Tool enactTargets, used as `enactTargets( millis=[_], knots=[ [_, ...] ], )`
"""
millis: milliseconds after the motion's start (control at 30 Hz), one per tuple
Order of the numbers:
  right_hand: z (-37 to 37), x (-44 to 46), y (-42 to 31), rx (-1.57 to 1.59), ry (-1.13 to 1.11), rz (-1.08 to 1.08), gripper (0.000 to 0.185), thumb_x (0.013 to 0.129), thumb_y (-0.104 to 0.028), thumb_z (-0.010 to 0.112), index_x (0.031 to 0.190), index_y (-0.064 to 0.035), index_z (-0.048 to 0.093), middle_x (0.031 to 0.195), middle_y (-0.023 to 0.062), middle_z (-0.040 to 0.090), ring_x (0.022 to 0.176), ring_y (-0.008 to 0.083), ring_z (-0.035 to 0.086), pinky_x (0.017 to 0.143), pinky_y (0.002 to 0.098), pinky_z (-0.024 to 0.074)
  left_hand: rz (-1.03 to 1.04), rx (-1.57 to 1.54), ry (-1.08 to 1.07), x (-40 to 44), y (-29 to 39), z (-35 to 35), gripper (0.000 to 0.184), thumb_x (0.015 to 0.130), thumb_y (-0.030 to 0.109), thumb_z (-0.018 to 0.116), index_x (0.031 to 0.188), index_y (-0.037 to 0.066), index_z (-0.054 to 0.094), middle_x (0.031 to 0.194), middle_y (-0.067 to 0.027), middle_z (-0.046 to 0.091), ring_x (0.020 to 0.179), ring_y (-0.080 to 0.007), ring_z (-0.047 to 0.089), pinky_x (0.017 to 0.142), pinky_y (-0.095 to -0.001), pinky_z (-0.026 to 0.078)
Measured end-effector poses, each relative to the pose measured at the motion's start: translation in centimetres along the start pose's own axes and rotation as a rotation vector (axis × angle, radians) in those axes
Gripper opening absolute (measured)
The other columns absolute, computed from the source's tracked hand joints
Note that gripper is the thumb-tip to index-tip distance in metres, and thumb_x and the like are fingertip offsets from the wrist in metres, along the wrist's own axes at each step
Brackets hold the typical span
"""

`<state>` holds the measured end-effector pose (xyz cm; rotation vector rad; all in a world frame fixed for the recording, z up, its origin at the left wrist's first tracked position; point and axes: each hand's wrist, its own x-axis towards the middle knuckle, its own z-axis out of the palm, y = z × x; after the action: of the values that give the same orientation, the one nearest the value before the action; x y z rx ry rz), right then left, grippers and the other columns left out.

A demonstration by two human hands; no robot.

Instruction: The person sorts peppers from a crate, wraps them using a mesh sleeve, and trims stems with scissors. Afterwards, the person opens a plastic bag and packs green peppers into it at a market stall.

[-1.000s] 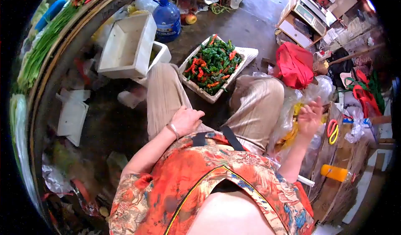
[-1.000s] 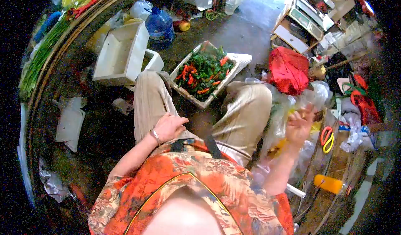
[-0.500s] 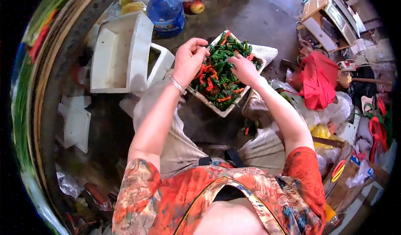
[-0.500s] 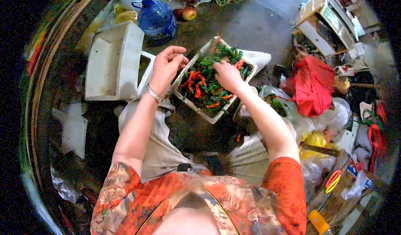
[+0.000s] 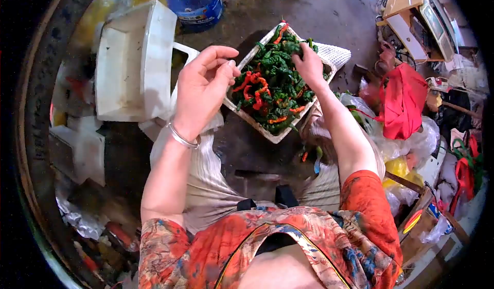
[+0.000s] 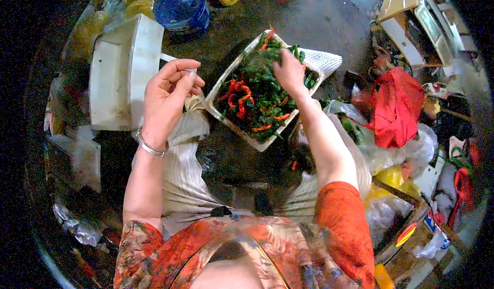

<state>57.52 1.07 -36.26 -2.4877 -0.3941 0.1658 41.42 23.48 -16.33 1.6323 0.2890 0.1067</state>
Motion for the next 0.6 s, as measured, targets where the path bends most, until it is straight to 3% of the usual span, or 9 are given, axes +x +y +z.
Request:
enactTargets(
  millis=[100,167,233,367,400,433,500,600],
  knots=[
    [-0.4,0.5,1.5,-0.172,-0.107,0.229,0.042,0.081,-0.034,0.066,0.109,-0.0039,0.057,0.097,0.0191,0.065,0.093,0.0374,0.062,0.078,0.048,0.0486,-0.011,-0.011,-0.015,-0.3,0.1,0.4,0.017,0.091,0.004,0.054,0.107,-0.001,0.059,0.083,-0.0016,0.062,0.077,-0.0061,0.059,0.069,-0.0208,0.048],
    [1.2,-0.2,4.3,-0.193,-0.168,0.251,0.047,0.077,-0.038,0.068,0.108,-0.0032,0.061,0.091,0.0212,0.066,0.089,0.0377,0.064,0.08,0.0448,0.0494,0.031,0.013,-0.008,-0.5,-0.2,0.6,0.017,0.091,0.004,0.054,0.105,-0.001,0.059,0.082,-0.0011,0.062,0.076,-0.0061,0.058,0.068,-0.0209,0.048],
    [2.7,-0.5,6.3,-0.215,-0.327,0.334,0.047,0.072,-0.036,0.072,0.103,-0.0025,0.065,0.091,0.0206,0.067,0.091,0.0359,0.064,0.082,0.0437,0.0493,-0.002,0.0,-0.036,-0.6,-0.2,0.5,0.016,0.09,0.004,0.053,0.104,-0.001,0.06,0.081,-0.001,0.062,0.074,-0.0063,0.058,0.067,-0.0207,0.048],
    [0.9,-1.4,5.1,-0.193,-0.257,0.258,0.043,0.071,-0.036,0.072,0.098,-0.0024,0.068,0.091,0.0214,0.067,0.09,0.0357,0.064,0.083,0.0435,0.0488,-0.047,0.115,-0.031,-0.1,-0.6,-0.3,0.022,0.091,0.01,0.055,0.111,0.001,0.059,0.084,-0.0043,0.064,0.071,-0.0069,0.057,0.066,-0.0212,0.048],
    [0.5,-1.1,5.5,-0.173,-0.236,0.197,0.042,0.071,-0.033,0.073,0.099,-0.0029,0.067,0.091,0.0186,0.068,0.079,0.0311,0.066,0.075,0.0398,0.0514,-0.051,0.125,-0.025,0.0,-0.6,-0.3,0.023,0.091,0.012,0.055,0.111,0.002,0.059,0.085,-0.0042,0.065,0.071,-0.007,0.057,0.065,-0.0214,0.047],
    [-1.5,-0.2,5.1,0.04,-0.331,0.284,0.038,0.074,-0.03,0.072,0.103,-0.0053,0.068,0.092,0.0139,0.069,0.082,0.0269,0.067,0.078,0.0383,0.0506,-0.049,0.122,-0.03,-0.1,-0.7,-0.3,0.023,0.091,0.012,0.055,0.111,0.002,0.059,0.085,-0.0042,0.065,0.071,-0.007,0.057,0.065,-0.0214,0.047],
    [-4.5,0.1,3.5,0.211,-0.415,0.364,0.035,0.076,-0.028,0.073,0.102,-0.0053,0.067,0.083,0.0073,0.066,0.066,0.019,0.06,0.062,0.0338,0.048,-0.057,0.041,-0.092,0.4,-1.3,0.0,0.023,0.091,0.012,0.055,0.111,0.003,0.059,0.085,-0.0042,0.065,0.071,-0.0074,0.057,0.064,-0.0217,0.047],
    [-9.7,-2.5,-2.8,0.735,-0.527,0.479,0.019,0.081,-0.023,0.071,0.09,-0.0097,0.061,0.071,-0.0025,0.05,0.051,0.0072,0.04,0.043,0.0233,0.0274,-0.132,-0.051,-0.162,0.7,-2.2,0.6,0.027,0.09,0.015,0.057,0.115,0.003,0.057,0.089,-0.0039,0.064,0.074,-0.0084,0.059,0.061,-0.0211,0.049]
  ],
)
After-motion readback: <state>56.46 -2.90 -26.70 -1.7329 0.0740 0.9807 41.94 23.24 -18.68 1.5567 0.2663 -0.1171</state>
